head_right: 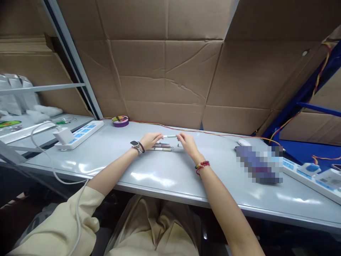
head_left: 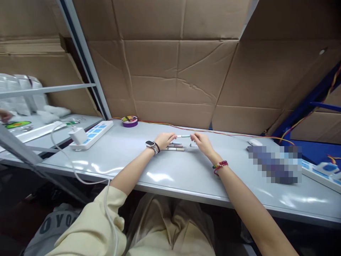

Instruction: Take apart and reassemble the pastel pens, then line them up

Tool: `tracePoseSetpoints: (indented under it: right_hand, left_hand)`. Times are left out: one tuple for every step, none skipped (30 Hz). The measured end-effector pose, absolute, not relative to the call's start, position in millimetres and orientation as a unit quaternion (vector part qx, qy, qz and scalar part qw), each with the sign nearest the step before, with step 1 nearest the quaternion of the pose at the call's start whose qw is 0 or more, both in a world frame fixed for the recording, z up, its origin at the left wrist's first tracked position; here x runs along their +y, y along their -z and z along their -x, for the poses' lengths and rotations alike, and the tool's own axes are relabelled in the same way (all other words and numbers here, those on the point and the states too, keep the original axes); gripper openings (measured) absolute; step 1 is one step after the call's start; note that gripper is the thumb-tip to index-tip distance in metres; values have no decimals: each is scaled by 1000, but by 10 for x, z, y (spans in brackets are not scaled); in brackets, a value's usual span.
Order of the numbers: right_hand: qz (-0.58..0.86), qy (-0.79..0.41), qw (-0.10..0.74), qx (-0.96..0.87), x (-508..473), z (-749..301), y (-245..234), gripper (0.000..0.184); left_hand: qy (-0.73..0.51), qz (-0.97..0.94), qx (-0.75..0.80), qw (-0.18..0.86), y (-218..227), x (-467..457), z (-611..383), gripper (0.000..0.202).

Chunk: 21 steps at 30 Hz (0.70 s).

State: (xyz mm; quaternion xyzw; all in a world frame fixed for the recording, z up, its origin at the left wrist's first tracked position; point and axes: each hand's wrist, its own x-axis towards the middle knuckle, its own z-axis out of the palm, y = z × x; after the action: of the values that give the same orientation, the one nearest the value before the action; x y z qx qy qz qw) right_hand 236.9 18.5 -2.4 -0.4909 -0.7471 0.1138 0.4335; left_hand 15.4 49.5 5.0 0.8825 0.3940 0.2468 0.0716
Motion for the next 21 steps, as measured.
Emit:
tracePoseSetpoints:
  right_hand:
    - [490, -115, 437, -746, 179, -2367, 20, 35]
    - [488, -117, 441, -744, 173, -2364, 15, 32]
    - [485, -119, 446, -743, 167, -2362, 10, 29]
    - [483, -122, 450, -741, 163, -2360, 5, 28]
    - [479, -123, 455, -740, 161, -2359, 1, 27]
    - [476, -125, 461, -739, 160, -2359, -3, 27]
    - [473, -126, 466, -737, 160, -2360, -5, 27]
    - [470, -127, 470, -736, 160, -2362, -7, 27]
    - [468, -129, 472, -736, 160, -2364, -9, 28]
    - [467, -131, 471, -737, 159, -2368, -11, 28]
    - [467, -135, 467, -739, 156, -2371, -13, 28]
    - [467, -139, 461, -742, 153, -2375, -14, 28]
    - [468, -142, 453, -746, 149, -2377, -14, 30]
    - [469, -146, 444, -750, 146, -2377, -13, 34]
    - [471, -149, 436, -752, 144, -2376, -10, 39]
    - [473, -150, 431, -754, 143, -2372, -5, 44]
    - [475, -152, 429, -753, 145, -2367, 3, 47]
    - [477, -152, 430, -751, 148, -2359, 12, 45]
    - [478, -153, 432, -749, 153, -2350, 22, 41]
    - [478, -153, 436, -747, 158, -2341, 32, 35]
    - [477, -152, 439, -746, 164, -2334, 42, 31]
  left_hand:
    - [-244, -881, 399, 70, -49, 497, -152, 40]
    - [-241, -881, 402, 69, -51, 497, -150, 39]
    - [-238, -880, 404, 68, -54, 495, -149, 39]
    - [-237, -880, 406, 67, -60, 492, -149, 39]
    - [-235, -880, 407, 66, -66, 487, -150, 40]
    - [-234, -880, 408, 65, -74, 481, -151, 40]
    - [-233, -880, 408, 64, -82, 475, -152, 41]
    - [-232, -880, 409, 63, -90, 469, -153, 41]
    - [-231, -880, 410, 62, -98, 462, -154, 41]
    - [-230, -880, 411, 61, -105, 456, -154, 41]
    - [-229, -880, 412, 61, -110, 451, -153, 41]
    - [-228, -880, 412, 60, -114, 447, -152, 41]
    - [-227, -880, 412, 58, -116, 444, -152, 41]
    - [-226, -881, 412, 57, -115, 443, -152, 41]
    - [-225, -882, 411, 56, -112, 444, -152, 41]
    - [-224, -883, 410, 55, -108, 446, -153, 41]
    - [-222, -883, 409, 54, -102, 451, -154, 40]
    - [-221, -884, 409, 53, -97, 457, -155, 40]
    - [-221, -884, 409, 52, -91, 464, -155, 40]
    - [-221, -883, 411, 50, -87, 471, -154, 40]
    - [-222, -881, 415, 49, -84, 478, -152, 40]
